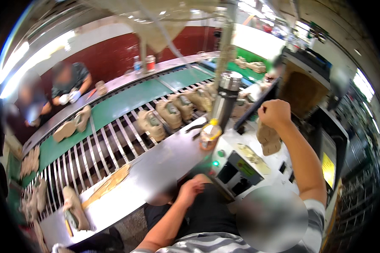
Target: The person picks up shoes from a conveyor, places a shoe into a sole-attaching machine, presses buttons to operate the machine, and then places the shoe back onto the conveyor.
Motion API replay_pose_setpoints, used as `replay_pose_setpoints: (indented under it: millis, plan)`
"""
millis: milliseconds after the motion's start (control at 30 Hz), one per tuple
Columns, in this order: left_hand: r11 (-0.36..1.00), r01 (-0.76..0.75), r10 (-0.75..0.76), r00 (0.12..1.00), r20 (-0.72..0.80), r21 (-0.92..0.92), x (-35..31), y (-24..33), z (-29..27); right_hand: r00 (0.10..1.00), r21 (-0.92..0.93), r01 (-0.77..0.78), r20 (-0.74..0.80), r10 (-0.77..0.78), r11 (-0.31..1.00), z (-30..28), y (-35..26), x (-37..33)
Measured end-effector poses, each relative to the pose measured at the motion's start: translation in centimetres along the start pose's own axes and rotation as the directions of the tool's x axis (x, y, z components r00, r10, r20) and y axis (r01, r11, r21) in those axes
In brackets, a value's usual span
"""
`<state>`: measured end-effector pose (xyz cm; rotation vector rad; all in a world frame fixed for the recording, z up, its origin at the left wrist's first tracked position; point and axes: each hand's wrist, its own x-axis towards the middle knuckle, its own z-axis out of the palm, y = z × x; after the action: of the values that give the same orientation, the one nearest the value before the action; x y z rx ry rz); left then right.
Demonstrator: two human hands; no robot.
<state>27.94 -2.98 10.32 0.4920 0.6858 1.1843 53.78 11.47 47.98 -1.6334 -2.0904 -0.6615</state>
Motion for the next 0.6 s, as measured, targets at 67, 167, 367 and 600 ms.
replay_pose_setpoints:
  millis: [67,167,367,600]
  plan:
    - [0.985,0.146,-0.125,0.972,0.2,-0.096,0.0,0.3,3.8,0.988,0.15,0.152,-0.051,-0.146,0.977,-2.1,-3.2,-0.2]
    - [0.923,0.156,0.015,0.898,0.439,-0.352,1.2,1.6,3.4,0.983,0.625,0.18,-0.089,-0.16,0.759,-2.8,-5.8,-0.4]
    - [0.885,-0.159,0.222,0.97,0.097,-0.437,-4.9,7.4,-5.3,0.957,0.9,-0.218,0.272,-0.098,0.377,5.6,-8.7,-6.4]
    - [0.85,-0.495,0.481,0.869,-0.116,-0.183,-10.0,13.6,-10.3,0.812,0.679,-0.446,0.581,-0.055,0.584,16.5,-13.9,-17.4]
